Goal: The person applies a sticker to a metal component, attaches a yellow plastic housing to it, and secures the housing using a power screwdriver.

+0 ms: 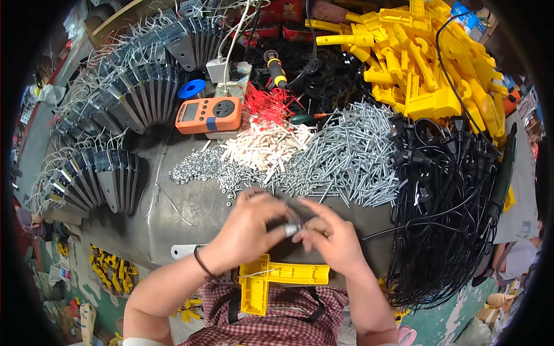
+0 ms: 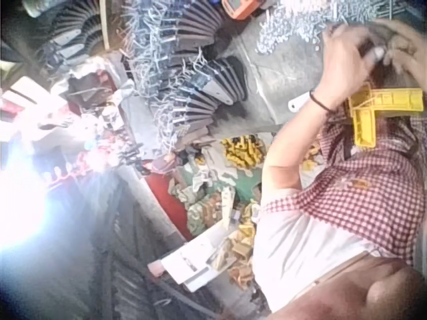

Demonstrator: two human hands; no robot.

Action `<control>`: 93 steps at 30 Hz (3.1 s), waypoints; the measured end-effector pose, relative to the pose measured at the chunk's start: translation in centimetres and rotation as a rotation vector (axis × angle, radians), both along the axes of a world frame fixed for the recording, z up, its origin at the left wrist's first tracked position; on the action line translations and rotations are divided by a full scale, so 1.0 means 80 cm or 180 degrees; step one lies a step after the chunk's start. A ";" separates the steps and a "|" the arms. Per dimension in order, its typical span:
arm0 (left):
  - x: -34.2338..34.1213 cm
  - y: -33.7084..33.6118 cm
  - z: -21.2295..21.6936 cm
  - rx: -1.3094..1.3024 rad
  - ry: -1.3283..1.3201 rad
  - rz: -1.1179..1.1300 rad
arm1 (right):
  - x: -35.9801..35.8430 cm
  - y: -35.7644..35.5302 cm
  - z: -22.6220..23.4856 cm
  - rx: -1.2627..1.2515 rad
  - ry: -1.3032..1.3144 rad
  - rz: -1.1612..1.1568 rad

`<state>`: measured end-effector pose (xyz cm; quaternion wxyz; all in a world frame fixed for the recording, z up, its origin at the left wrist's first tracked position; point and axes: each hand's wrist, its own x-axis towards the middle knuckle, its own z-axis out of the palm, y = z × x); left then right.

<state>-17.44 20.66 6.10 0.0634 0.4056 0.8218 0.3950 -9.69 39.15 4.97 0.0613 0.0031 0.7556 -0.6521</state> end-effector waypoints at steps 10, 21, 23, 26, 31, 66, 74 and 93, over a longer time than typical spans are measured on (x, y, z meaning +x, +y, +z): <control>-0.054 0.002 -0.018 -0.0740 0.1230 0.1039 | -0.003 0.005 -0.029 -0.0574 -0.0319 -0.0563; 0.024 -0.050 0.015 0.1771 -0.3558 0.0762 | 0.018 0.001 0.021 -0.1303 -0.0620 0.0288; 0.027 -0.051 0.014 0.1743 -0.3620 0.0755 | 0.022 0.002 0.026 -0.1265 -0.0576 0.0413; 0.031 -0.052 0.019 0.1791 -0.3729 0.0626 | 0.022 -0.003 0.027 -0.1207 -0.0531 0.0494; 0.035 -0.050 0.016 0.1999 -0.3850 0.0495 | 0.025 -0.003 0.021 -0.1140 -0.0645 0.0634; -0.135 0.007 0.005 -0.0506 0.2041 0.1063 | -0.033 -0.015 -0.028 0.0023 0.0213 -0.0380; -0.129 0.023 0.003 -0.0546 0.1041 0.1274 | -0.035 0.002 -0.041 -0.1147 -0.0061 -0.0623; -0.054 -0.025 0.006 -0.0384 -0.0003 0.1320 | -0.052 -0.009 -0.049 -0.0916 -0.0147 -0.0677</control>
